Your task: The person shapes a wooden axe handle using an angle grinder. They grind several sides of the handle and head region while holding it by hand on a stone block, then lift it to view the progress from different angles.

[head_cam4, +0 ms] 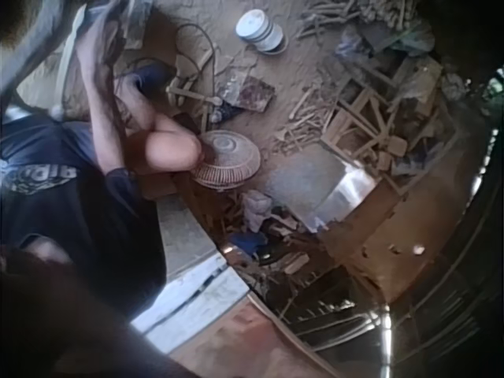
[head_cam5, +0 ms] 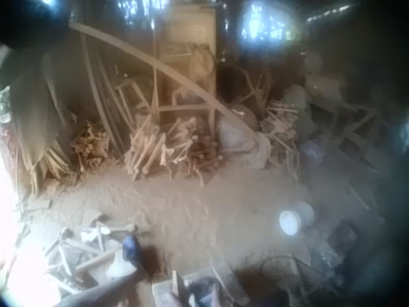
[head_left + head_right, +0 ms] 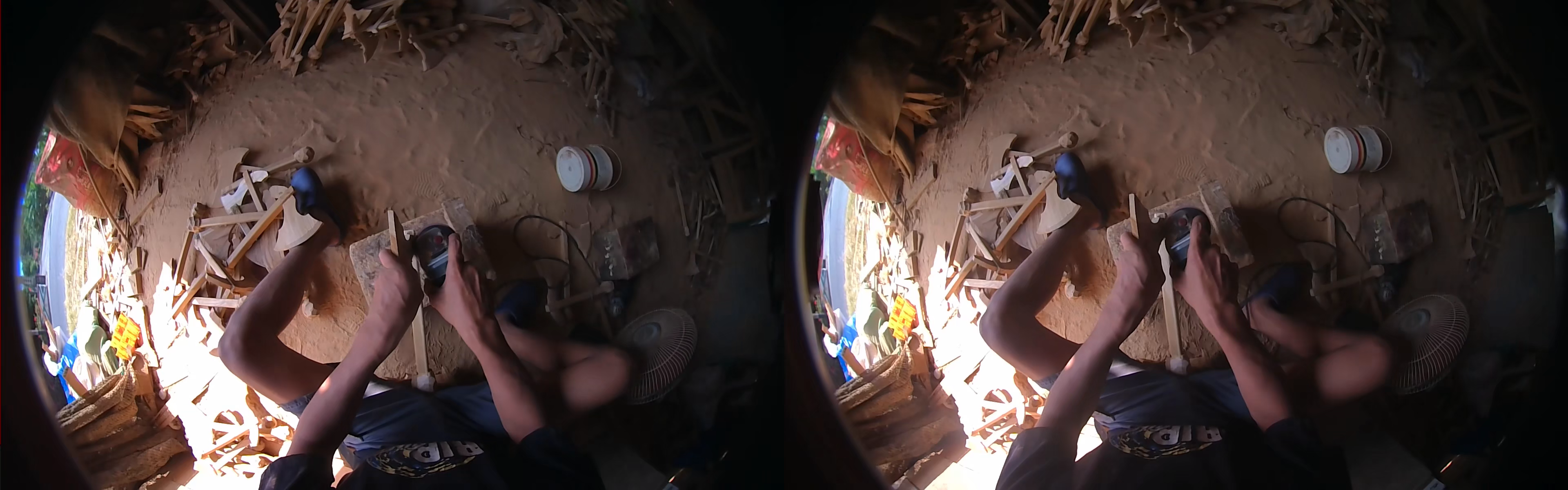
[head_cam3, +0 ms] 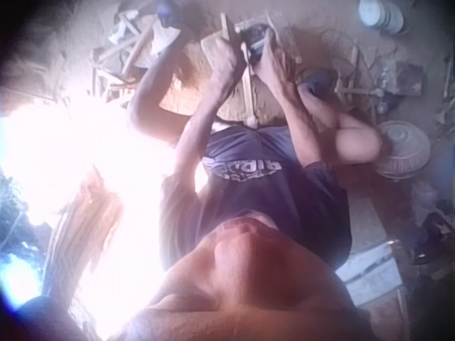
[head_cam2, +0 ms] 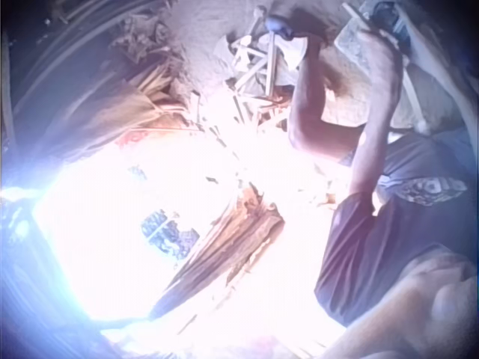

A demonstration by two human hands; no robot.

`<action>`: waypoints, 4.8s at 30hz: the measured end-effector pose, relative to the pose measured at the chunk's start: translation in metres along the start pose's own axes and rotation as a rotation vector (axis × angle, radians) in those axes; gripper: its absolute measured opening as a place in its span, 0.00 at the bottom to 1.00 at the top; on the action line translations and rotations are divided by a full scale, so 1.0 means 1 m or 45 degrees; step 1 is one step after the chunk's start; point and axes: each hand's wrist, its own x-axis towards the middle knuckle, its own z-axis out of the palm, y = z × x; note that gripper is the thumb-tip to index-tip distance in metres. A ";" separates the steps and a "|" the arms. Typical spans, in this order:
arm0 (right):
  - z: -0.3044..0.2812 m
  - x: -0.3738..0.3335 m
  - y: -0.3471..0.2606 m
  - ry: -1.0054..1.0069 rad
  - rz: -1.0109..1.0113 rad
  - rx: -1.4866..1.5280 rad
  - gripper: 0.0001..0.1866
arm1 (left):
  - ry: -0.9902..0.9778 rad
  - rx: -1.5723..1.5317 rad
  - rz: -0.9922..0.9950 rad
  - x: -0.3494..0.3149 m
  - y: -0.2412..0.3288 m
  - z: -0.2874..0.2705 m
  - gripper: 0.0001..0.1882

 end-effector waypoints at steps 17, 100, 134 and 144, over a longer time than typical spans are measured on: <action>-0.027 -0.006 -0.006 -0.078 -0.034 0.118 0.54 | 0.136 0.023 0.162 -0.005 -0.012 0.001 0.21; -0.070 -0.073 0.126 0.754 0.389 0.827 0.47 | -0.377 0.554 0.501 0.039 -0.157 0.021 0.29; -0.069 -0.064 0.109 0.541 0.013 0.294 0.53 | -0.300 -0.177 0.081 0.011 -0.113 0.090 0.30; -0.023 -0.074 0.129 0.430 0.169 0.279 0.55 | -0.162 0.232 0.286 0.056 -0.124 0.082 0.31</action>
